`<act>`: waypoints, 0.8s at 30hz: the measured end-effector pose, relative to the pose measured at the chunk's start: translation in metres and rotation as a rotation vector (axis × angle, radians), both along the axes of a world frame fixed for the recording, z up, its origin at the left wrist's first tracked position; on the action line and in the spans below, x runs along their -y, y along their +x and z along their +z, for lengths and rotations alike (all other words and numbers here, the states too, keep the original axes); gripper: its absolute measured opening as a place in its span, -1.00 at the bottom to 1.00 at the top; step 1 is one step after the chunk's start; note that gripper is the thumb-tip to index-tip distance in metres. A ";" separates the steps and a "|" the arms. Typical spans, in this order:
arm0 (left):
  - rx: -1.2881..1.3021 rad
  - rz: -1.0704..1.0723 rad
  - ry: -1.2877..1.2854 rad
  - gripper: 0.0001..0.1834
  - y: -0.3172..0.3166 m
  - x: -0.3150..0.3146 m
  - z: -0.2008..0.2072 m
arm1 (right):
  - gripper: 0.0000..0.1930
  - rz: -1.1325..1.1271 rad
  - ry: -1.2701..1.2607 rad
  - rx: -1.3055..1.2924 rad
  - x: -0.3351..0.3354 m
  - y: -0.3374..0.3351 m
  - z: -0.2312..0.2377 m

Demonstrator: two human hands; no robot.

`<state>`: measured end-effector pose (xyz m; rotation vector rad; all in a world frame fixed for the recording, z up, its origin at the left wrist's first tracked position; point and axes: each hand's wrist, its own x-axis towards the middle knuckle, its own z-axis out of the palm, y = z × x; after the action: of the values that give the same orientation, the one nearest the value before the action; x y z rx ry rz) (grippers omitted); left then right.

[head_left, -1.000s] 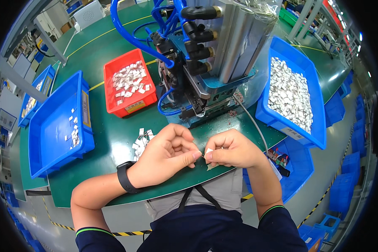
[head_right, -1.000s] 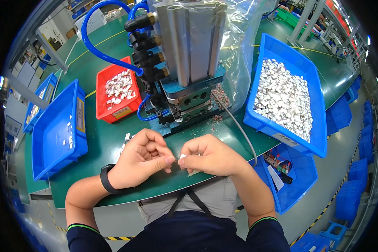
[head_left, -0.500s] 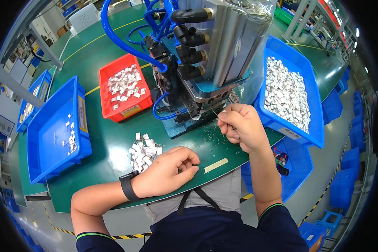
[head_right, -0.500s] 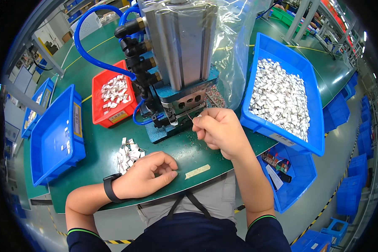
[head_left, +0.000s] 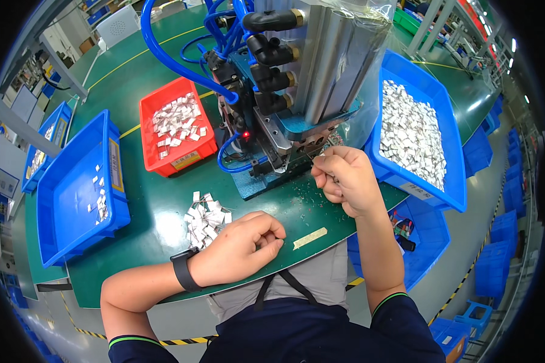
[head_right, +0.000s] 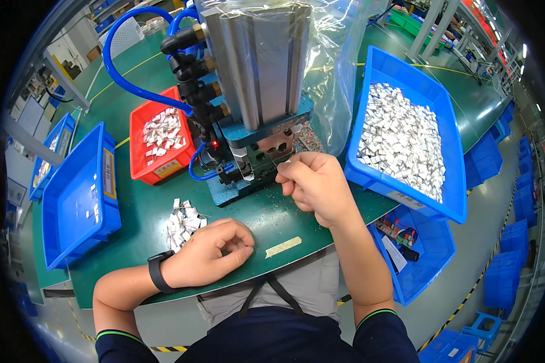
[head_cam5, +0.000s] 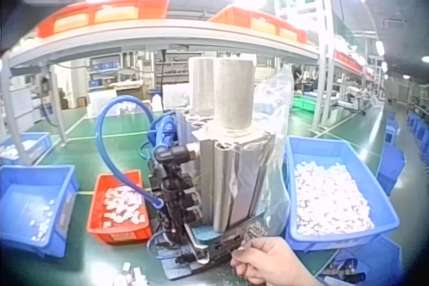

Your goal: The person assembles small electronic components by hand at a factory workstation. They pick up white rectangular parts and thin metal wires, insert the wires into the parts, and place the assembled units into a red bin. The person also uses a machine to process the components, repeatedly inserting and removing them from a fixture.

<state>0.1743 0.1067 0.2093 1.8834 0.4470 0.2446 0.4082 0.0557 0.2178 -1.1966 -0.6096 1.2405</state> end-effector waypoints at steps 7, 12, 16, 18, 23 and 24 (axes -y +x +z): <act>0.022 -0.060 0.240 -0.85 -0.004 -0.001 0.012 | -0.85 -0.012 0.049 -0.032 0.000 -0.002 -0.006; -0.230 -0.004 0.987 -0.70 -0.020 -0.011 0.038 | -0.90 0.025 0.223 -0.057 0.010 0.000 -0.020; -0.455 0.107 1.161 -0.64 -0.023 -0.019 0.026 | -0.90 0.049 0.261 -0.060 0.011 -0.002 -0.019; -0.482 0.101 1.164 -0.57 -0.022 -0.021 0.025 | -0.90 0.059 0.277 -0.048 0.012 -0.003 -0.018; -0.500 0.047 1.065 -0.55 -0.017 -0.023 0.031 | -0.89 0.103 0.304 -0.108 0.013 0.001 -0.019; -0.494 0.041 1.063 -0.55 -0.016 -0.024 0.031 | -0.89 0.116 0.310 -0.128 0.014 0.002 -0.019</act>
<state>0.1579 0.1303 0.2398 3.0013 0.7827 0.0194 0.4098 0.0421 0.1984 -0.8274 -0.7534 1.2566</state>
